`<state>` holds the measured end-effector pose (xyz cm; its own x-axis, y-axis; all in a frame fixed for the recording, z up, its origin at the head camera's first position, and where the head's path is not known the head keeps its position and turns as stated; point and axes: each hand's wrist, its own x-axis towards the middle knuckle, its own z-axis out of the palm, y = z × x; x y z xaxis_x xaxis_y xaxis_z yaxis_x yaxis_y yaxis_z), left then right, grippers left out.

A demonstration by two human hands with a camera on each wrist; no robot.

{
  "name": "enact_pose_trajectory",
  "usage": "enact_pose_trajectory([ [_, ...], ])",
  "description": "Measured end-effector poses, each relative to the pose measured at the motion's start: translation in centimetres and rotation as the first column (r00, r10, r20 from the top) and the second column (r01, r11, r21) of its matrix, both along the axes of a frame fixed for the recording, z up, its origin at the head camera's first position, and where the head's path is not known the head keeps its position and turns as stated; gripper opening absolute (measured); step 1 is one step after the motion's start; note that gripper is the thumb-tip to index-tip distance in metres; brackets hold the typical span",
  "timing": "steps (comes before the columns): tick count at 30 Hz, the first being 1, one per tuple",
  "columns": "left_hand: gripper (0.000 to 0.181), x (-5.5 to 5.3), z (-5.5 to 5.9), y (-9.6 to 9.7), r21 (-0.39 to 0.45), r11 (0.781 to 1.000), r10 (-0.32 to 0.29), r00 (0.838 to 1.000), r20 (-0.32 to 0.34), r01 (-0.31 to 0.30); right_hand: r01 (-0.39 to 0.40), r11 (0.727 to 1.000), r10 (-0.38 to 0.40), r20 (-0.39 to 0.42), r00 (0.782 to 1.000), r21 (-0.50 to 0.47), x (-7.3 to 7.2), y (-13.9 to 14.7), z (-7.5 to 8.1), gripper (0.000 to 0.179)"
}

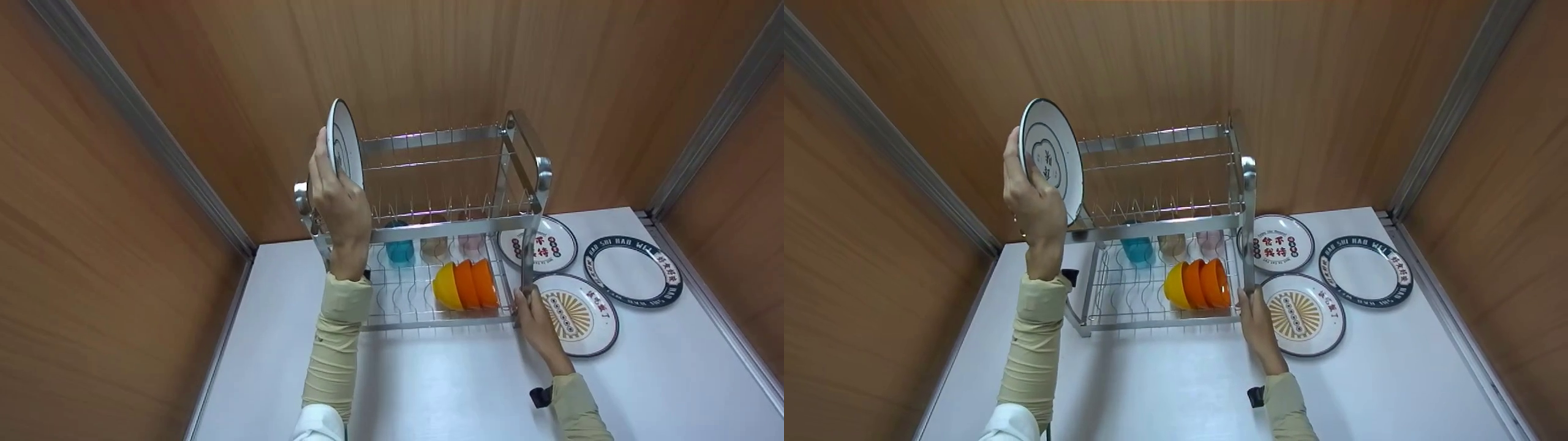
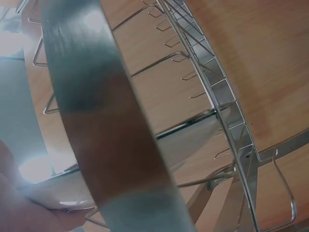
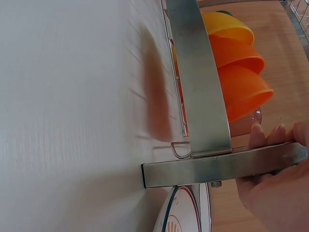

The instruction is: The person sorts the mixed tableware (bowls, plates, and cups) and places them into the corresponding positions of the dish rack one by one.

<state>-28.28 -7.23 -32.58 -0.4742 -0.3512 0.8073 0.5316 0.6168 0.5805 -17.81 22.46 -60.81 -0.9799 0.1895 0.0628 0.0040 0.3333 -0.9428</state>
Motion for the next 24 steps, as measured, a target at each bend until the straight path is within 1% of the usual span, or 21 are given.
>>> enact_pose_trajectory([
  [6,0.049,-1.0,0.5,-0.3,0.038,0.998,-0.044,0.997,0.057,0.042,0.014,1.0,-0.014,-0.011,1.0,-0.005,-0.1,-0.1,-0.1,0.028],
  [10,0.047,-1.5,0.3,-0.8,0.073,0.994,-0.084,0.991,0.108,0.076,0.017,1.0,-0.017,-0.004,1.0,0.005,-0.1,-0.2,-0.3,0.027],
  [14,0.048,-1.8,0.1,-1.2,0.106,0.987,-0.139,0.978,0.154,0.123,0.011,1.0,-0.011,0.002,1.0,0.001,0.0,-0.1,-0.3,0.027],
  [17,0.048,-2.1,-0.1,-1.5,0.128,0.98,-0.173,0.965,0.195,0.15,0.005,1.0,-0.005,-0.001,1.0,-0.006,0.0,-0.1,-0.3,0.026],
  [21,0.049,-2.2,-0.1,-1.8,0.156,0.973,-0.203,0.951,0.234,0.169,0.0,1.0,0.0,-0.002,1.0,-0.009,0.0,-0.1,-0.2,0.025],
  [24,0.049,-2.3,-0.1,-2.0,0.163,0.971,-0.209,0.946,0.246,0.172,-0.005,1.0,0.005,0.008,1.0,-0.012,-0.2,-0.2,0.0,0.024],
])
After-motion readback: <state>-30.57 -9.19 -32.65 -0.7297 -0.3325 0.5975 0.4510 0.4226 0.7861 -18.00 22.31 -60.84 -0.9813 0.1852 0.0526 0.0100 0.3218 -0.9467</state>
